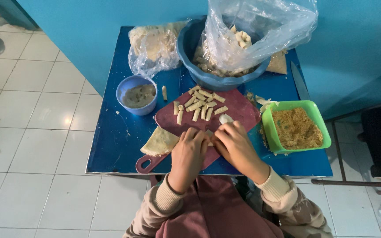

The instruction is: The person sits at a small blue table and makes filled snack rolls. They take square wrapper pieces, spoon brown filling from a green container onto a wrapper, fold and roll it into a cylinder by hand, and place the finished roll on a cutting board with other completed rolls.

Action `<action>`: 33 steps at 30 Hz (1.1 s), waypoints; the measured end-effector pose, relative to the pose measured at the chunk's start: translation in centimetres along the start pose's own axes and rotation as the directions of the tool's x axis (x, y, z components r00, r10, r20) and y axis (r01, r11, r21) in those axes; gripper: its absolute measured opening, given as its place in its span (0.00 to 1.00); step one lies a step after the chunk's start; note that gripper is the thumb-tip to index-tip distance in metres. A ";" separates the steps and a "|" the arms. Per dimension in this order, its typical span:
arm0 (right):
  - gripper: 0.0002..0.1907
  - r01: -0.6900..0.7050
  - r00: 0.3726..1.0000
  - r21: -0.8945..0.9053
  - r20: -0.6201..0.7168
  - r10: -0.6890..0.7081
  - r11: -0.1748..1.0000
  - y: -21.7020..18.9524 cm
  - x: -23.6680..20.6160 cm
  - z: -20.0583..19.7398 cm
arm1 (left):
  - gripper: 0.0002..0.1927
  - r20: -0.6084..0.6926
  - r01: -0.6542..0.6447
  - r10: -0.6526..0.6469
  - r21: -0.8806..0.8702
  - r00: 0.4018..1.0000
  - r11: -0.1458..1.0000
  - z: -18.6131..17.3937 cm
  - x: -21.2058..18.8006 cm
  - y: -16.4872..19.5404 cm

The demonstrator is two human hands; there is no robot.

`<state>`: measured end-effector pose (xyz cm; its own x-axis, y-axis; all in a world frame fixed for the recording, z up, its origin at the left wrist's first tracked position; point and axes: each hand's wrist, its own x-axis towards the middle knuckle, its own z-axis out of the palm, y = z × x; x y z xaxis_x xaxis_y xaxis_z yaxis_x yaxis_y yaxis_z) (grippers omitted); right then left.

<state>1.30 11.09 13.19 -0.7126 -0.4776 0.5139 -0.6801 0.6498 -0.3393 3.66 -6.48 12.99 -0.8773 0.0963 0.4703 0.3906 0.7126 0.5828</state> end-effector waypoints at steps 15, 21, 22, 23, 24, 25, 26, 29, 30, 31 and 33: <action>0.14 0.145 0.989 -0.120 0.053 -0.140 0.982 0.5 -0.9 -0.3 | 0.07 0.008 -0.247 0.249 0.172 0.968 0.954 -0.5 -0.9 -0.7; 0.11 0.069 0.995 -0.160 0.078 -0.057 0.985 0.1 -0.7 -0.1 | 0.05 -0.053 -0.064 0.069 0.082 0.996 0.995 -0.2 -0.8 0.2; 0.11 0.068 0.995 -0.192 0.081 -0.053 0.979 0.0 -0.6 0.0 | 0.04 -0.051 -0.026 0.029 0.061 0.998 0.998 -0.2 -0.8 0.4; 0.11 0.067 0.995 -0.223 0.084 -0.049 0.972 -0.1 -0.5 0.0 | 0.04 -0.044 -0.009 0.011 0.040 0.999 0.999 -0.3 -0.8 0.4; 0.10 0.084 0.995 -0.259 0.070 -0.068 0.962 -0.2 -0.4 0.1 | 0.05 -0.037 0.007 -0.006 0.020 0.999 1.000 -0.3 -0.8 0.5; 0.10 0.099 0.995 -0.294 0.057 -0.086 0.951 -0.3 -0.3 0.2 | 0.05 -0.029 0.024 -0.024 -0.001 0.999 1.000 -0.4 -0.7 0.5; 0.10 0.113 0.994 -0.329 0.045 -0.104 0.937 -0.5 -0.2 0.3 | 0.08 -0.051 0.017 -0.017 0.003 0.999 1.000 -0.3 -0.6 0.6; 0.09 0.082 0.994 -0.329 -0.040 -0.101 0.941 -1.0 -0.3 0.6 | 0.14 -0.083 -0.018 0.021 0.037 0.996 0.999 -0.1 -0.3 0.6; 0.10 0.081 0.993 -0.326 -0.053 -0.104 0.942 -1.1 -0.4 0.6 | 0.15 -0.070 -0.043 0.048 0.060 0.996 0.997 0.0 -0.3 0.5; 0.10 0.082 0.992 -0.322 -0.065 -0.108 0.943 -1.1 -0.5 0.6 | 0.16 -0.057 -0.067 0.072 0.083 0.996 0.994 0.1 -0.2 0.4; 0.12 0.077 0.992 -0.321 -0.067 -0.103 0.944 -1.3 -0.7 0.8 | 0.20 -0.040 -0.129 0.136 0.143 0.990 0.981 0.1 -0.5 0.2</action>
<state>2.56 10.18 12.65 -0.6254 -0.5014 0.5978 -0.6416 0.7665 -0.0283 4.13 -6.28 12.83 -0.8040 0.1646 0.5714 0.4569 0.7860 0.4165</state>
